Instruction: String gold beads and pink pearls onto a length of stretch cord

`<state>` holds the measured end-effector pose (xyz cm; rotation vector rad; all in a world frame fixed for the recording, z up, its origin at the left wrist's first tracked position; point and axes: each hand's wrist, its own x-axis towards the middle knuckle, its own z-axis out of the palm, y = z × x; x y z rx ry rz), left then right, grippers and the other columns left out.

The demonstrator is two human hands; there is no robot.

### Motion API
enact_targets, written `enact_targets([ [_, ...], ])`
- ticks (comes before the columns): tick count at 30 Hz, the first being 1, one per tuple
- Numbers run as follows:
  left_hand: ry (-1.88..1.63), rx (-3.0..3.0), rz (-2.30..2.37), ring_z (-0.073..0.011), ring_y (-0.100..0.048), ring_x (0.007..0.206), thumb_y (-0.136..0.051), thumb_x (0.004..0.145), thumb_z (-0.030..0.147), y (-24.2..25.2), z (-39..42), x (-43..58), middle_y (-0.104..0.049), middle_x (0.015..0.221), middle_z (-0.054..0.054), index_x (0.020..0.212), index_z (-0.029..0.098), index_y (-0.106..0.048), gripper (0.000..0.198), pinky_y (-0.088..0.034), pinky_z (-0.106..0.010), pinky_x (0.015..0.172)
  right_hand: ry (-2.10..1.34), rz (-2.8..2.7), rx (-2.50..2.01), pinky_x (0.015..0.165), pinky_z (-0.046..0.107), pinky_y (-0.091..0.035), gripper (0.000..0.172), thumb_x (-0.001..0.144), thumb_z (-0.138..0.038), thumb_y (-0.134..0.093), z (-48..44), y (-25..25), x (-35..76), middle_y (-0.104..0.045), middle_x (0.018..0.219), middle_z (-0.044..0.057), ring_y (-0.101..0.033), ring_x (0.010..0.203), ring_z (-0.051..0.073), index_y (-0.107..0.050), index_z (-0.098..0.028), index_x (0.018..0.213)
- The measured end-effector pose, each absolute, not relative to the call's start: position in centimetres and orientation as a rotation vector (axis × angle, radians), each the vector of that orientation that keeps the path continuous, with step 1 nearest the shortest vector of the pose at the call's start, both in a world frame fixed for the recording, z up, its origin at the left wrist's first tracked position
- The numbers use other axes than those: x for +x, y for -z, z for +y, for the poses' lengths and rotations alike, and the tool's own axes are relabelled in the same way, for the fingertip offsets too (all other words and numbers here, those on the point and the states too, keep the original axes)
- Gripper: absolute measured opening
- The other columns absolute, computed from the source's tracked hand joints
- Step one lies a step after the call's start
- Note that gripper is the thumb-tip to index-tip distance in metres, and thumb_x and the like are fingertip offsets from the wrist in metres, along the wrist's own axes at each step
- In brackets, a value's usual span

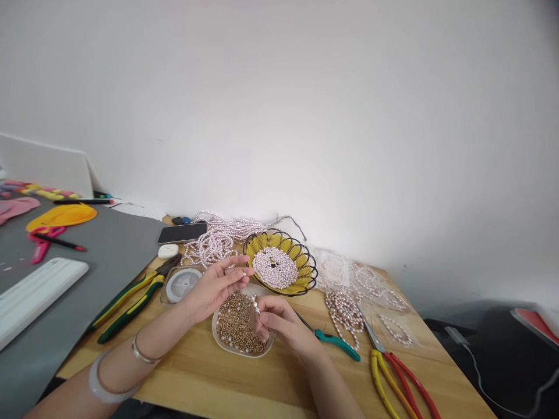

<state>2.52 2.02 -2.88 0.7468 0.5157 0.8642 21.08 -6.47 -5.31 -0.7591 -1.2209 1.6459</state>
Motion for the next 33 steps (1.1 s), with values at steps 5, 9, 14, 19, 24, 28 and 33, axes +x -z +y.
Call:
enact_targets([
  [5, -0.864, 0.749, 0.545, -0.01, -0.071, 0.071, -0.097, 0.065, 0.022, 2.58, 1.8, 2.56, -0.08, 0.089, -0.007, 0.106, 0.013, -0.077, 0.046, -0.062, -0.016, 0.069, -1.642, -1.234, -0.741, 0.057, 0.023, -0.04, 0.034, 0.086, -0.044, -0.078, -6.43, 5.36, 21.05, -0.056, 0.058, -0.004, -0.049, 0.051, 0.01, -0.065, -0.015, 0.073],
  [9, -0.855, 0.754, 0.538, -0.0096, -0.071, 0.07, -0.098, 0.063, 0.024, 2.58, 1.72, 2.6, -0.081, 0.089, -0.008, 0.105, 0.013, -0.078, 0.047, -0.062, -0.015, 0.069, -1.637, -1.242, -0.736, 0.058, 0.023, -0.04, 0.034, 0.088, -0.044, -0.077, -6.33, 5.4, 21.06, -0.056, 0.059, -0.004, -0.049, 0.051, 0.009, -0.065, -0.016, 0.073],
  [14, -0.852, 0.764, 0.53, -0.0094, -0.072, 0.071, -0.098, 0.062, 0.026, 2.53, 1.67, 2.61, -0.081, 0.088, -0.007, 0.105, 0.014, -0.078, 0.049, -0.061, -0.015, 0.07, -1.621, -1.238, -0.751, 0.057, 0.023, -0.041, 0.035, 0.087, -0.046, -0.077, -6.31, 5.56, 21.1, -0.058, 0.061, -0.003, -0.049, 0.051, 0.009, -0.064, -0.016, 0.073],
  [19, -0.845, 0.766, 0.525, -0.0095, -0.073, 0.072, -0.098, 0.062, 0.026, 2.38, 1.7, 2.63, -0.082, 0.088, -0.007, 0.105, 0.014, -0.078, 0.049, -0.061, -0.015, 0.071, -1.622, -1.254, -0.751, 0.057, 0.022, -0.04, 0.037, 0.086, -0.047, -0.077, -6.3, 5.52, 21.11, -0.058, 0.06, -0.003, -0.049, 0.05, 0.009, -0.064, -0.016, 0.072],
  [24, -0.847, 0.764, 0.508, -0.0094, -0.073, 0.071, -0.097, 0.064, 0.024, 2.39, 1.74, 2.61, -0.082, 0.088, -0.007, 0.105, 0.014, -0.078, 0.047, -0.061, -0.015, 0.072, -1.626, -1.249, -0.757, 0.057, 0.022, -0.04, 0.036, 0.087, -0.046, -0.078, -6.31, 5.46, 21.15, -0.057, 0.059, -0.004, -0.049, 0.051, 0.009, -0.064, -0.016, 0.073],
  [28, -0.843, 0.774, 0.489, -0.0097, -0.073, 0.072, -0.096, 0.066, 0.024, 2.39, 1.71, 2.56, -0.081, 0.089, -0.007, 0.107, 0.014, -0.077, 0.046, -0.06, -0.016, 0.073, -1.627, -1.249, -0.743, 0.058, 0.022, -0.04, 0.034, 0.088, -0.045, -0.077, -6.27, 5.63, 21.11, -0.058, 0.06, -0.004, -0.049, 0.052, 0.009, -0.064, -0.016, 0.074],
  [33, -0.851, 0.835, 0.47, -0.011, -0.073, 0.077, -0.095, 0.069, 0.022, 2.43, 1.49, 2.5, -0.081, 0.09, -0.006, 0.109, 0.016, -0.077, 0.044, -0.059, -0.019, 0.076, -1.621, -1.227, -0.737, 0.056, 0.023, -0.039, 0.033, 0.089, -0.043, -0.076, -6.19, 5.76, 21.14, -0.057, 0.061, -0.004, -0.048, 0.052, 0.009, -0.063, -0.016, 0.075],
])
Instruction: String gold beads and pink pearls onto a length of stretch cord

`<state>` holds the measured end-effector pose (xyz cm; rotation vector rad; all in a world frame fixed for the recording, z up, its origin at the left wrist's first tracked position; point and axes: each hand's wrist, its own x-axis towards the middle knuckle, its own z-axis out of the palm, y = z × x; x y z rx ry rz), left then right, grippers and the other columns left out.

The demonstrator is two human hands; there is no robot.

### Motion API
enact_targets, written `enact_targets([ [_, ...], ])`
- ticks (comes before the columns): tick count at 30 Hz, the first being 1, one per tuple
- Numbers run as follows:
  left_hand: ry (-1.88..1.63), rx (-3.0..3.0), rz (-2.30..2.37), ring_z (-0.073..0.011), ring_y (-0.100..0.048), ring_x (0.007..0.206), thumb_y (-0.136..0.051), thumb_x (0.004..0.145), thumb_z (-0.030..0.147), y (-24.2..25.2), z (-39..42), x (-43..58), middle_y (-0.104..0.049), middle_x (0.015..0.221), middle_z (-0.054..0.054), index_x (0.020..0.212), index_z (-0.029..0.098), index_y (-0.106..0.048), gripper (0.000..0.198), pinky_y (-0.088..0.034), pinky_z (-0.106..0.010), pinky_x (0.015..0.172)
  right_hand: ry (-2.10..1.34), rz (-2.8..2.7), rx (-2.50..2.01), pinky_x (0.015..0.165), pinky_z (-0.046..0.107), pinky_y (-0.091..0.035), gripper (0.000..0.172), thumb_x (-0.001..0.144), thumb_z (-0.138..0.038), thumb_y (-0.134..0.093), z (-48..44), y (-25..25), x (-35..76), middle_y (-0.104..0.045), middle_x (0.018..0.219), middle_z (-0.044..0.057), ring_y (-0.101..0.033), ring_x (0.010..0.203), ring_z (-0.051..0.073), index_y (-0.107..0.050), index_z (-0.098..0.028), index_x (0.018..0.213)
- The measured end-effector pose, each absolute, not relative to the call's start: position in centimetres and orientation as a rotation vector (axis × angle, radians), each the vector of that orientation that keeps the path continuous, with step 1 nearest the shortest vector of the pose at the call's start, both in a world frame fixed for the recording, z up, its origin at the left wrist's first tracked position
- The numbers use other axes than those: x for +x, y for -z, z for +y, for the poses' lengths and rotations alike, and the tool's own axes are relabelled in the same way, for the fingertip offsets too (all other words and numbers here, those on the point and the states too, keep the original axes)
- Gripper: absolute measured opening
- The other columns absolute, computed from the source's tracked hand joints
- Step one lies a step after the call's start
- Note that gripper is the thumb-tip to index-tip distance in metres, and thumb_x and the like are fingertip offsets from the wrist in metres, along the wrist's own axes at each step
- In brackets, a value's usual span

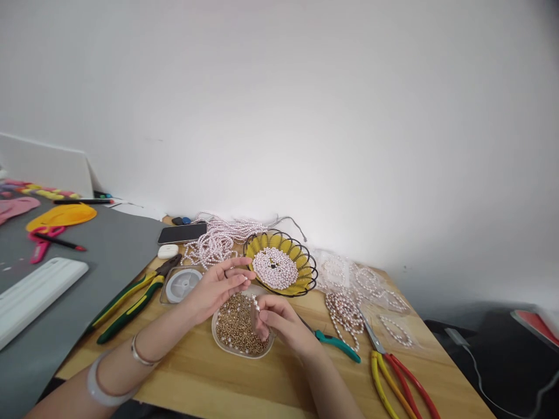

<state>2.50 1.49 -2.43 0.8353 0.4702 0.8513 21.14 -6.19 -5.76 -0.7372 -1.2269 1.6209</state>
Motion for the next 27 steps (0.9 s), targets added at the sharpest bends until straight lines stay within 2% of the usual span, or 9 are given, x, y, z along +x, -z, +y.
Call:
enact_targets([
  [11, -0.948, 0.977, 0.462, -0.0136, -0.07, 0.08, -0.091, 0.074, 0.03, 2.92, 1.37, 2.42, -0.078, 0.082, -0.004, 0.114, 0.017, -0.074, 0.045, -0.054, -0.022, 0.075, -1.593, -1.242, -0.727, 0.057, 0.024, -0.037, 0.031, 0.093, -0.04, -0.071, -6.03, 5.79, 21.25, -0.052, 0.059, -0.005, -0.047, 0.054, 0.01, -0.065, -0.016, 0.075],
  [21, -0.944, 1.01, 0.445, -0.0135, -0.07, 0.084, -0.088, 0.074, 0.018, 2.4, 1.26, 2.4, -0.078, 0.087, -0.003, 0.112, 0.019, -0.074, 0.04, -0.054, -0.023, 0.081, -1.594, -1.246, -0.744, 0.057, 0.026, -0.035, 0.033, 0.092, -0.042, -0.07, -6.02, 5.71, 21.16, -0.047, 0.056, -0.006, -0.044, 0.053, 0.012, -0.061, -0.018, 0.071],
  [27, -0.926, 1.0, 0.426, -0.0134, -0.068, 0.08, -0.089, 0.075, 0.023, 2.61, 1.31, 2.2, -0.077, 0.083, -0.003, 0.113, 0.019, -0.075, 0.041, -0.051, -0.022, 0.075, -1.585, -1.225, -0.728, 0.056, 0.026, -0.034, 0.03, 0.093, -0.037, -0.068, -6.06, 5.79, 21.15, -0.046, 0.056, -0.006, -0.044, 0.052, 0.012, -0.059, -0.018, 0.071],
])
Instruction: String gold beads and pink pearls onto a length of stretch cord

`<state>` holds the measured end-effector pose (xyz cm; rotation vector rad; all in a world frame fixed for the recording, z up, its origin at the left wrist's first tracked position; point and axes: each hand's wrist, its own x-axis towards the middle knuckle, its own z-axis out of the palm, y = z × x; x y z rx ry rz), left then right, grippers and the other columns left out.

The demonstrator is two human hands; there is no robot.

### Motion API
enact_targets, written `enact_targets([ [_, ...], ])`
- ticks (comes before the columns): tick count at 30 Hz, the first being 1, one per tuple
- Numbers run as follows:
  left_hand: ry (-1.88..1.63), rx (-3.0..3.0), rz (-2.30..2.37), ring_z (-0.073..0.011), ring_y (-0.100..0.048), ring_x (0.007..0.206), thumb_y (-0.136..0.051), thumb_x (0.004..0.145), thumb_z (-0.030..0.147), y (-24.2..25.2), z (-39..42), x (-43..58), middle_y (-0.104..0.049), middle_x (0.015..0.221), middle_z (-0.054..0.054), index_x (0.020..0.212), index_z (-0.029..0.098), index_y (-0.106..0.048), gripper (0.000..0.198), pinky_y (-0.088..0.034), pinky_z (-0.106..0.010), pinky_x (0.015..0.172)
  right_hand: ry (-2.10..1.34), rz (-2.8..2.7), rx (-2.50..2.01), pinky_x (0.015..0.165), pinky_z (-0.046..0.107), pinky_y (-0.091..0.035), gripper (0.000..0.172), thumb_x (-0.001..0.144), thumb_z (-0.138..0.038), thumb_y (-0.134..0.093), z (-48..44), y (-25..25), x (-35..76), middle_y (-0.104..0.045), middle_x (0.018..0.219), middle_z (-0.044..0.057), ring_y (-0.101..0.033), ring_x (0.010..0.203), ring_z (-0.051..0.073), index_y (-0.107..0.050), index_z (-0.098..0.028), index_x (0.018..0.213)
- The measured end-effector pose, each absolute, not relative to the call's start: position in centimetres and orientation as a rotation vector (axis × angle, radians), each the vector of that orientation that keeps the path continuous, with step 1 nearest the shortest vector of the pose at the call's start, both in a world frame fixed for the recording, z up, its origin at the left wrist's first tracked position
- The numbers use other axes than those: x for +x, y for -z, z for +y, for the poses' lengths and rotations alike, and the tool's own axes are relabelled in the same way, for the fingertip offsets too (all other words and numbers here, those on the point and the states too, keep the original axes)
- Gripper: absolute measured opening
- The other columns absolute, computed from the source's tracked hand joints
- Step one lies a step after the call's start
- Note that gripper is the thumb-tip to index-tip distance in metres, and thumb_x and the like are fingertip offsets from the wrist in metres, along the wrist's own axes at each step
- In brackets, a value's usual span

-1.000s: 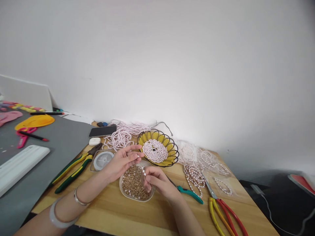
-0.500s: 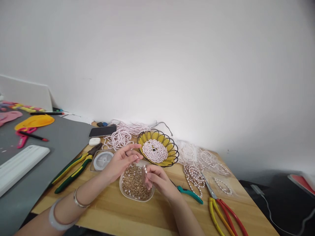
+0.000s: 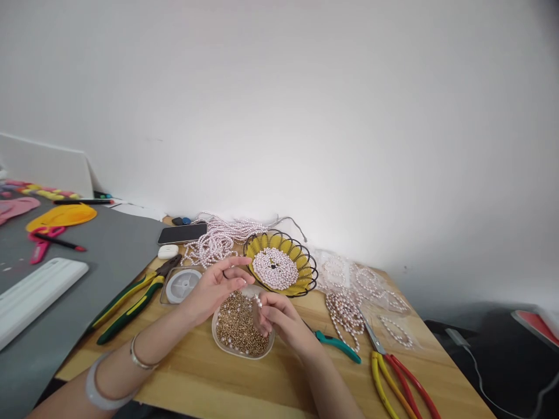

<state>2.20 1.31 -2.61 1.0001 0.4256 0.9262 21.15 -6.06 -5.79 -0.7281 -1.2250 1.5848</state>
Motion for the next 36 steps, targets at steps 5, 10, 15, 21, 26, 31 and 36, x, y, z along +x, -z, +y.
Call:
enact_targets([
  [5, -0.949, 1.016, 0.423, -0.013, -0.065, 0.075, -0.089, 0.075, 0.025, 2.68, 1.34, 2.25, -0.075, 0.079, -0.003, 0.112, 0.018, -0.075, 0.041, -0.049, -0.022, 0.07, -1.598, -1.227, -0.72, 0.057, 0.027, -0.033, 0.031, 0.094, -0.034, -0.066, -5.97, 6.02, 21.21, -0.042, 0.056, -0.007, -0.044, 0.053, 0.012, -0.056, -0.019, 0.069],
  [10, -0.936, 0.999, 0.446, -0.0135, -0.068, 0.084, -0.089, 0.073, 0.019, 2.29, 1.17, 2.24, -0.077, 0.085, -0.002, 0.111, 0.02, -0.076, 0.04, -0.052, -0.023, 0.081, -1.573, -1.224, -0.723, 0.059, 0.028, -0.032, 0.032, 0.093, -0.035, -0.065, -5.87, 6.11, 21.27, -0.041, 0.056, -0.007, -0.043, 0.053, 0.012, -0.055, -0.019, 0.067],
  [15, -0.939, 0.994, 0.448, -0.0145, -0.069, 0.089, -0.088, 0.073, 0.017, 2.38, 1.15, 2.29, -0.077, 0.088, -0.002, 0.116, 0.022, -0.074, 0.045, -0.053, -0.025, 0.085, -1.557, -1.206, -0.719, 0.058, 0.028, -0.029, 0.03, 0.092, -0.031, -0.063, -5.82, 6.0, 21.22, -0.04, 0.056, -0.007, -0.042, 0.052, 0.012, -0.054, -0.02, 0.066],
  [21, -0.965, 1.063, 0.469, -0.0153, -0.067, 0.084, -0.084, 0.076, 0.016, 2.33, 1.18, 2.36, -0.075, 0.085, -0.002, 0.118, 0.02, -0.071, 0.044, -0.052, -0.027, 0.081, -1.543, -1.192, -0.747, 0.056, 0.028, -0.028, 0.031, 0.09, -0.034, -0.065, -5.72, 6.07, 21.19, -0.04, 0.056, -0.007, -0.041, 0.051, 0.012, -0.054, -0.02, 0.066],
  [26, -0.972, 1.158, 0.496, -0.0135, -0.066, 0.078, -0.083, 0.079, 0.02, 2.54, 1.27, 2.24, -0.073, 0.081, -0.002, 0.116, 0.019, -0.072, 0.039, -0.051, -0.024, 0.075, -1.537, -1.194, -0.754, 0.057, 0.028, -0.027, 0.029, 0.091, -0.033, -0.063, -5.71, 6.03, 21.26, -0.041, 0.056, -0.006, -0.04, 0.052, 0.012, -0.055, -0.02, 0.066],
  [31, -0.996, 1.145, 0.506, -0.0128, -0.067, 0.082, -0.083, 0.078, 0.019, 2.57, 1.25, 2.3, -0.074, 0.086, -0.002, 0.115, 0.021, -0.073, 0.038, -0.053, -0.023, 0.078, -1.519, -1.221, -0.77, 0.057, 0.029, -0.026, 0.03, 0.092, -0.033, -0.062, -5.75, 5.81, 21.23, -0.041, 0.055, -0.006, -0.04, 0.051, 0.012, -0.053, -0.02, 0.066],
  [36, -0.983, 1.098, 0.5, -0.014, -0.069, 0.086, -0.084, 0.077, 0.019, 2.34, 1.18, 2.36, -0.076, 0.087, -0.002, 0.115, 0.022, -0.072, 0.04, -0.055, -0.024, 0.083, -1.51, -1.211, -0.776, 0.056, 0.028, -0.026, 0.03, 0.091, -0.034, -0.062, -5.72, 5.78, 21.17, -0.042, 0.055, -0.006, -0.039, 0.051, 0.012, -0.053, -0.02, 0.066],
])
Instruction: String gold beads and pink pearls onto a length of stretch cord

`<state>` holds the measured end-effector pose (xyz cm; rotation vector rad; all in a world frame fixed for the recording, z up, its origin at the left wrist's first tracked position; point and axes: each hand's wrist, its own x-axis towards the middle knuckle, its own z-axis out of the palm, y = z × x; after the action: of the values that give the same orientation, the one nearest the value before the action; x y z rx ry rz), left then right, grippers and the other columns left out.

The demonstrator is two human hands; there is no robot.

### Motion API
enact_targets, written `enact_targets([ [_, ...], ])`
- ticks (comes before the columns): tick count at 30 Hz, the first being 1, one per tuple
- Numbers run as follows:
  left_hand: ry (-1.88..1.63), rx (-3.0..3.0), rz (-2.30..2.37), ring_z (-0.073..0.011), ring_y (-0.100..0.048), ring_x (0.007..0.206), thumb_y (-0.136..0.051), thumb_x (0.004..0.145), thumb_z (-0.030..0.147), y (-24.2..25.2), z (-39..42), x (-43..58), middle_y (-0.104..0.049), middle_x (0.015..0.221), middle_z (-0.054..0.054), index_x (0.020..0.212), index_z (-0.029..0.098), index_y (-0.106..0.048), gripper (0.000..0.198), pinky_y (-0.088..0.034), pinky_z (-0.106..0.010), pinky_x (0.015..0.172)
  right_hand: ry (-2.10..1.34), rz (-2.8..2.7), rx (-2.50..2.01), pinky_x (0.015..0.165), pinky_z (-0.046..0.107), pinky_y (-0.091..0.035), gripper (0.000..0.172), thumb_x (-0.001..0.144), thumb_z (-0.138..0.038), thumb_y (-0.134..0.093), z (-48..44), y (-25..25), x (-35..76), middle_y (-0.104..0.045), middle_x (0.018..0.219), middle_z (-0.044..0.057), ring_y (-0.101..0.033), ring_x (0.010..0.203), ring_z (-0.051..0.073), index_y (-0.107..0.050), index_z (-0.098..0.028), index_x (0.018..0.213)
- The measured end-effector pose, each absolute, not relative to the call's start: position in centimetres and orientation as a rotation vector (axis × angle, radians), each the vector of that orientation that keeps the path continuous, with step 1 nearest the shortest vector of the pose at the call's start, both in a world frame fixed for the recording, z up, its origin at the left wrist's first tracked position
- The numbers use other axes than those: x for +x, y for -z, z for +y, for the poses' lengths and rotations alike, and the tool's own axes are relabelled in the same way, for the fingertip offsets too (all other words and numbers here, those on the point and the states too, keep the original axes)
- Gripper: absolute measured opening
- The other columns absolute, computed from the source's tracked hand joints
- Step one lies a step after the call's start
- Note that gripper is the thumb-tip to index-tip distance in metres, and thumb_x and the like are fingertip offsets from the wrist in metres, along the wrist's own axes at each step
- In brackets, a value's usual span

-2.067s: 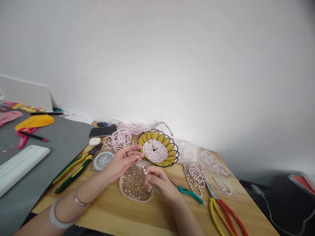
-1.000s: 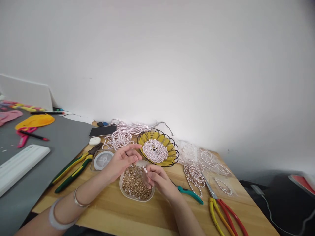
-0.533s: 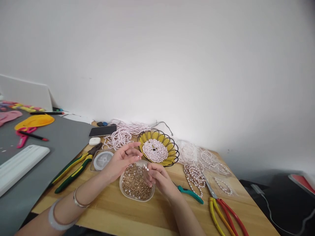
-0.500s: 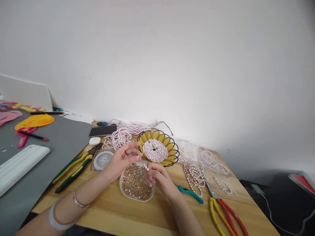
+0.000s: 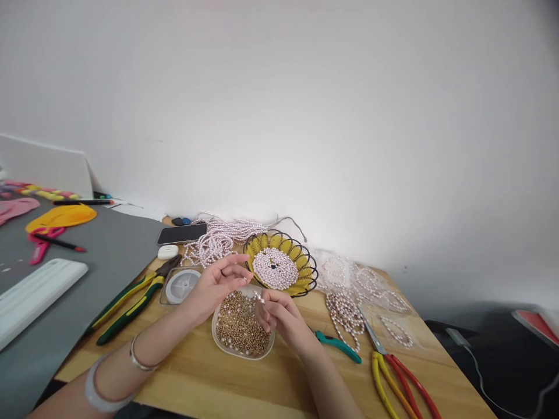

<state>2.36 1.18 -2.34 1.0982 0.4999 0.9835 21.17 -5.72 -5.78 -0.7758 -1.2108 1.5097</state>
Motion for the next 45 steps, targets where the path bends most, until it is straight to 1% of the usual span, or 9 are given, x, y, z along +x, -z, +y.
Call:
enact_targets([
  [8, -0.988, 1.14, 0.477, -0.012, -0.068, 0.081, -0.084, 0.078, 0.02, 2.7, 1.3, 2.2, -0.075, 0.083, -0.001, 0.112, 0.022, -0.074, 0.036, -0.054, -0.021, 0.078, -1.507, -1.202, -0.775, 0.055, 0.028, -0.025, 0.03, 0.091, -0.032, -0.062, -5.7, 5.9, 21.2, -0.042, 0.054, -0.006, -0.039, 0.051, 0.011, -0.054, -0.02, 0.065],
  [19, -0.965, 1.17, 0.511, -0.0158, -0.071, 0.086, -0.083, 0.077, 0.018, 2.4, 1.2, 2.3, -0.077, 0.087, -0.003, 0.109, 0.02, -0.074, 0.034, -0.055, -0.027, 0.083, -1.509, -1.175, -0.77, 0.057, 0.028, -0.028, 0.031, 0.091, -0.032, -0.062, -5.7, 5.8, 21.0, -0.041, 0.057, -0.007, -0.041, 0.052, 0.012, -0.051, -0.02, 0.065],
  [24, -0.979, 1.183, 0.49, -0.0137, -0.07, 0.085, -0.083, 0.079, 0.019, 2.7, 1.3, 2.2, -0.076, 0.086, -0.002, 0.109, 0.019, -0.072, 0.031, -0.054, -0.024, 0.081, -1.489, -1.18, -0.739, 0.057, 0.028, -0.029, 0.029, 0.093, -0.027, -0.06, -5.6, 6.0, 21.1, -0.041, 0.057, -0.006, -0.041, 0.052, 0.012, -0.052, -0.02, 0.067],
  [28, -0.942, 1.206, 0.479, -0.0138, -0.07, 0.086, -0.083, 0.079, 0.019, 2.9, 1.5, 2.2, -0.077, 0.09, -0.002, 0.113, 0.02, -0.07, 0.036, -0.054, -0.025, 0.081, -1.47, -1.183, -0.747, 0.056, 0.027, -0.03, 0.029, 0.094, -0.03, -0.062, -5.6, 6.2, 21.2, -0.041, 0.057, -0.007, -0.041, 0.052, 0.011, -0.055, -0.019, 0.068],
  [31, -0.859, 1.243, 0.474, -0.016, -0.072, 0.09, -0.081, 0.082, 0.021, 3.2, 1.5, 2.1, -0.079, 0.094, -0.005, 0.119, 0.019, -0.068, 0.039, -0.055, -0.027, 0.084, -1.471, -1.199, -0.753, 0.057, 0.026, -0.033, 0.031, 0.095, -0.034, -0.064, -5.6, 6.1, 21.2, -0.043, 0.057, -0.006, -0.042, 0.053, 0.011, -0.058, -0.018, 0.07],
  [34, -0.795, 1.25, 0.451, -0.0182, -0.073, 0.098, -0.08, 0.084, 0.024, 3.4, 1.4, 2.0, -0.08, 0.105, -0.007, 0.123, 0.021, -0.066, 0.042, -0.055, -0.029, 0.087, -1.463, -1.229, -0.777, 0.057, 0.025, -0.037, 0.032, 0.096, -0.04, -0.066, -5.7, 5.6, 21.0, -0.048, 0.058, -0.005, -0.044, 0.053, 0.011, -0.061, -0.018, 0.074],
  [39, -0.814, 1.188, 0.392, -0.0214, -0.07, 0.111, -0.079, 0.087, 0.03, 3.2, 1.3, 1.9, -0.077, 0.118, -0.009, 0.131, 0.023, -0.063, 0.047, -0.053, -0.035, 0.099, -1.382, -1.309, -0.816, 0.059, 0.025, -0.045, 0.035, 0.096, -0.049, -0.065, -5.8, 5.1, 20.6, -0.057, 0.068, -0.002, -0.053, 0.056, 0.011, -0.064, -0.017, 0.083],
  [42, -0.861, 1.185, 0.408, -0.0232, -0.068, 0.113, -0.076, 0.089, 0.037, 3.1, 1.3, 2.1, -0.076, 0.118, -0.011, 0.131, 0.022, -0.063, 0.047, -0.053, -0.038, 0.1, -1.308, -1.34, -0.82, 0.06, 0.025, -0.048, 0.035, 0.097, -0.049, -0.064, -5.7, 5.2, 20.3, -0.059, 0.074, -0.001, -0.058, 0.059, 0.011, -0.065, -0.017, 0.083],
  [45, -0.893, 1.229, 0.491, -0.0234, -0.068, 0.108, -0.072, 0.091, 0.041, 3.3, 1.5, 2.2, -0.076, 0.11, -0.01, 0.121, 0.02, -0.068, 0.037, -0.053, -0.038, 0.098, -1.232, -1.351, -0.811, 0.059, 0.025, -0.051, 0.032, 0.099, -0.046, -0.062, -5.6, 5.3, 20.2, -0.062, 0.077, 0.0, -0.062, 0.057, 0.012, -0.065, -0.018, 0.084],
])
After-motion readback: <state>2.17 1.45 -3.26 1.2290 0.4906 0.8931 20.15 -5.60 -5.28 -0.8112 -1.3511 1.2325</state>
